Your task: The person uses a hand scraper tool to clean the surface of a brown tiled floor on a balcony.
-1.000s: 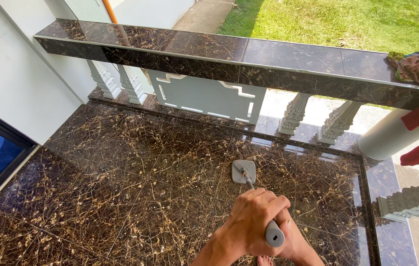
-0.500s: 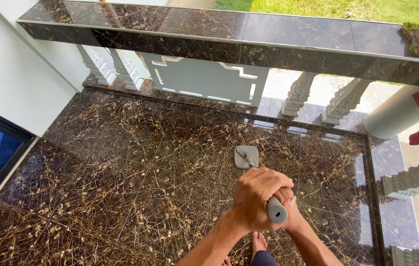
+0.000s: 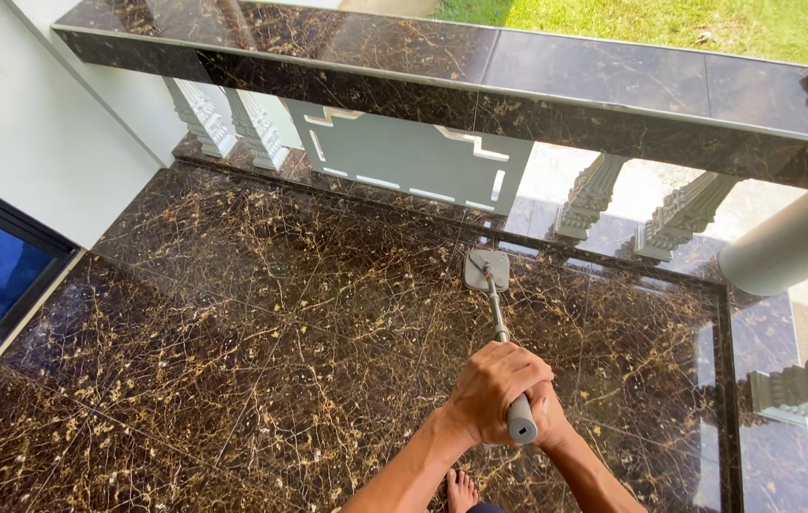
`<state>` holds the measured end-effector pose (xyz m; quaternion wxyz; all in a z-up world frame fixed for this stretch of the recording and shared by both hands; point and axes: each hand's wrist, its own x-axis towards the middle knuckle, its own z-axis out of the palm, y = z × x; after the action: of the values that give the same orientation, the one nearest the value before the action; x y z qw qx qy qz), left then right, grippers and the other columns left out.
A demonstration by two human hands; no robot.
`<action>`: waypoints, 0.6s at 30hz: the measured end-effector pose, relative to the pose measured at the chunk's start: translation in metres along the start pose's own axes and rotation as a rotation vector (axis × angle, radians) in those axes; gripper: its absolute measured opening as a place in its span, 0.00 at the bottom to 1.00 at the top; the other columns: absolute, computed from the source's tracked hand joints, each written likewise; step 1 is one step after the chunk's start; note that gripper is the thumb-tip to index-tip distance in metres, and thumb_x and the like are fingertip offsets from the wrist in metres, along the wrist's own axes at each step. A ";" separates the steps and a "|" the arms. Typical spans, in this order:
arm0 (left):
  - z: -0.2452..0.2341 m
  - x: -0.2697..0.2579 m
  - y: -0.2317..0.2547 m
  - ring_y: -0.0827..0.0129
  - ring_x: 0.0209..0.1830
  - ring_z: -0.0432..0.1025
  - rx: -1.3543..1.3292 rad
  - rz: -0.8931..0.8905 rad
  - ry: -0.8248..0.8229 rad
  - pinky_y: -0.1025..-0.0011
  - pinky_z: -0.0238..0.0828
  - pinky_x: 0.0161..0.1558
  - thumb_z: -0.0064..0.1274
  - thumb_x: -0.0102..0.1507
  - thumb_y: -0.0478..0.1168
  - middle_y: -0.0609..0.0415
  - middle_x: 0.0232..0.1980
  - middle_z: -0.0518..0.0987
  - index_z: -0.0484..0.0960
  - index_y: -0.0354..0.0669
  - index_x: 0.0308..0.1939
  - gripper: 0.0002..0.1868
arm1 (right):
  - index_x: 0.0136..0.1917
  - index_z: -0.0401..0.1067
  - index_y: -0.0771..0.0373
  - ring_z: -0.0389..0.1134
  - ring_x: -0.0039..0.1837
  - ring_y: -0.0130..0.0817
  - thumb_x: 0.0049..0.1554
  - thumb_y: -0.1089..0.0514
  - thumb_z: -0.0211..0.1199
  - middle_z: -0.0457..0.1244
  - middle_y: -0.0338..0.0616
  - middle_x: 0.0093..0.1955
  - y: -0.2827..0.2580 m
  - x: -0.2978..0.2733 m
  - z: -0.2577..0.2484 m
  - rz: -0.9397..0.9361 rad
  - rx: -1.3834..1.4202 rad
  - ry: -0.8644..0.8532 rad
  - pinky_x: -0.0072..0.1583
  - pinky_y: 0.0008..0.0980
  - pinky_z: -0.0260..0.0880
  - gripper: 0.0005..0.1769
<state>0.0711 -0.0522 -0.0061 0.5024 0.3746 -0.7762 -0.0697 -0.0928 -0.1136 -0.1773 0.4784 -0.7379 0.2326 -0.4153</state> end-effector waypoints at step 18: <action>0.036 -0.060 -0.027 0.62 0.38 0.76 0.030 0.011 -0.154 0.61 0.77 0.51 0.47 0.56 0.43 0.48 0.40 0.80 0.76 0.43 0.35 0.09 | 0.48 0.74 0.63 0.71 0.51 0.39 0.44 0.51 0.56 0.67 0.48 0.49 0.036 -0.046 0.026 0.153 0.097 -0.085 0.51 0.36 0.73 0.21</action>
<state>0.0679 -0.0418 -0.0806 0.4359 0.3713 -0.8155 -0.0840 -0.0942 -0.0822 -0.2325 0.5532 -0.7111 0.2473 -0.3566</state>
